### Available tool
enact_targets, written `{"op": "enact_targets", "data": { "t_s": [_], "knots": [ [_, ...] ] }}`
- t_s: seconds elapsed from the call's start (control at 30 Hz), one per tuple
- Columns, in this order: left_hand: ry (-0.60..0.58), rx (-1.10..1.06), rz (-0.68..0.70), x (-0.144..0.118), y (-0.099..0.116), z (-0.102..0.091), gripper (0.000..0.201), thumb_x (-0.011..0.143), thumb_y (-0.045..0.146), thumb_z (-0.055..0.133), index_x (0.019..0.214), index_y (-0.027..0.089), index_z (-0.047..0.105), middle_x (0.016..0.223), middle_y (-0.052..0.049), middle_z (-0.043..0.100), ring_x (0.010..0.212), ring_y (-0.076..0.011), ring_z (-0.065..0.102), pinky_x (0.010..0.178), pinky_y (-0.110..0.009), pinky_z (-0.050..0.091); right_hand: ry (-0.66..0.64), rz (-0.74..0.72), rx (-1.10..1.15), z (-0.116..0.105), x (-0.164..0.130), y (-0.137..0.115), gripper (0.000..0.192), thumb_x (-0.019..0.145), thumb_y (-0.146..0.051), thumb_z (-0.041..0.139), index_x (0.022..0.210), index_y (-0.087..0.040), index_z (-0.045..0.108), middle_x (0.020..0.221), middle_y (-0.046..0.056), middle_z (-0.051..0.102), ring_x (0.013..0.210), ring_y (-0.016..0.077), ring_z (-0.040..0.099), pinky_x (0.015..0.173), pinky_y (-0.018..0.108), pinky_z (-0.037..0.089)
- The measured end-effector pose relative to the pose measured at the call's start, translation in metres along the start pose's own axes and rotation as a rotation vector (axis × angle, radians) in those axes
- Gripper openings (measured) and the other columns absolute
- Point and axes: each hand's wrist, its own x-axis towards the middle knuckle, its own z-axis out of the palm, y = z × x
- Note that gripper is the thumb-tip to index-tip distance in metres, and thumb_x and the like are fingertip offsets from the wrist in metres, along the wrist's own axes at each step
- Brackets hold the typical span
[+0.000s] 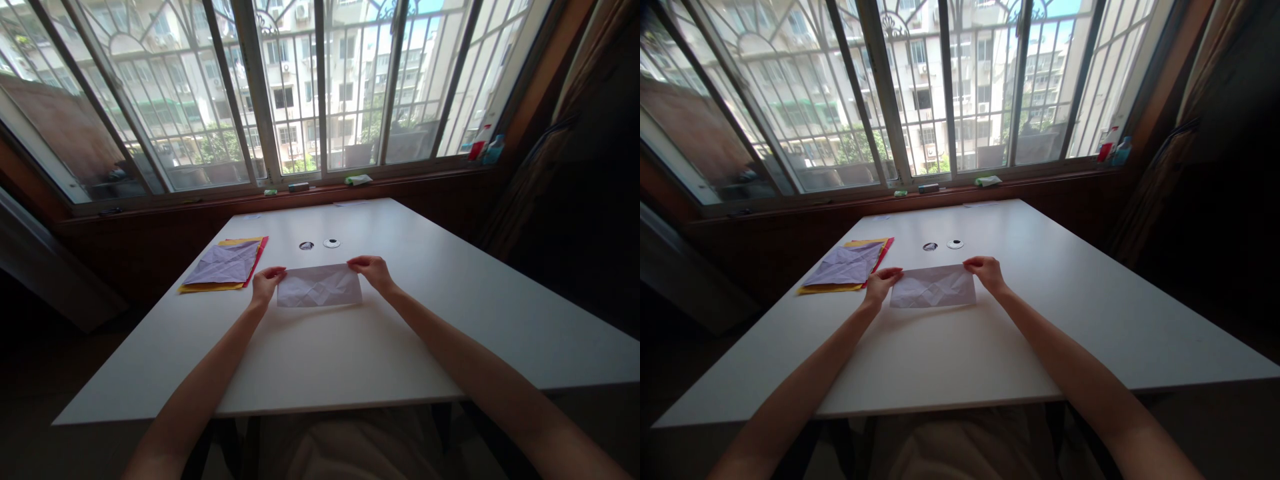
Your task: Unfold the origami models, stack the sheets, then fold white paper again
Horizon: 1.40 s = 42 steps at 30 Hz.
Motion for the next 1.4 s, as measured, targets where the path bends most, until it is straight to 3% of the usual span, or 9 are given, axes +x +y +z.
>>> {"op": "enact_targets", "data": {
  "t_s": [0.5,0.97,1.23,1.4],
  "knots": [
    [-0.014,0.064,0.028,0.003,-0.006,-0.002,0.017,0.058,0.024,0.069,0.074,0.018,0.072,0.079,-0.005,0.071,0.079,-0.0197,0.064,0.079,-0.033,0.049,-0.008,0.015,-0.008,-0.001,-0.001,-0.003,0.016,0.059,-0.024,0.066,0.071,-0.016,0.071,0.069,0.004,0.071,0.066,0.0172,0.065,0.064,0.028,0.052],
    [-0.076,0.241,0.067,0.001,-0.006,-0.001,0.013,0.061,0.022,0.066,0.071,0.019,0.072,0.074,-0.004,0.071,0.072,-0.0177,0.064,0.072,-0.03,0.05,-0.074,0.013,-0.322,-0.003,0.0,0.002,0.012,0.065,-0.023,0.061,0.072,-0.02,0.071,0.071,0.0,0.071,0.066,0.015,0.065,0.065,0.024,0.05],
    [-0.236,0.525,0.242,-0.004,-0.001,0.003,0.013,0.064,0.012,0.062,0.067,0.021,0.07,0.066,-0.002,0.065,0.063,-0.0149,0.057,0.073,-0.03,0.045,-0.156,-0.077,-0.684,0.001,-0.003,0.006,0.015,0.073,-0.017,0.054,0.075,-0.019,0.069,0.079,0.003,0.069,0.074,0.0161,0.061,0.07,0.025,0.044],
    [-0.379,0.768,0.417,-0.009,-0.002,0.011,0.022,0.075,0.011,0.052,0.079,0.023,0.07,0.075,-0.003,0.058,0.076,-0.0158,0.055,0.076,-0.028,0.043,-0.189,-0.174,-0.899,0.007,-0.008,0.007,0.02,0.078,-0.011,0.046,0.082,-0.015,0.065,0.087,0.011,0.064,0.086,0.0215,0.055,0.074,0.03,0.041]
  ]
}}
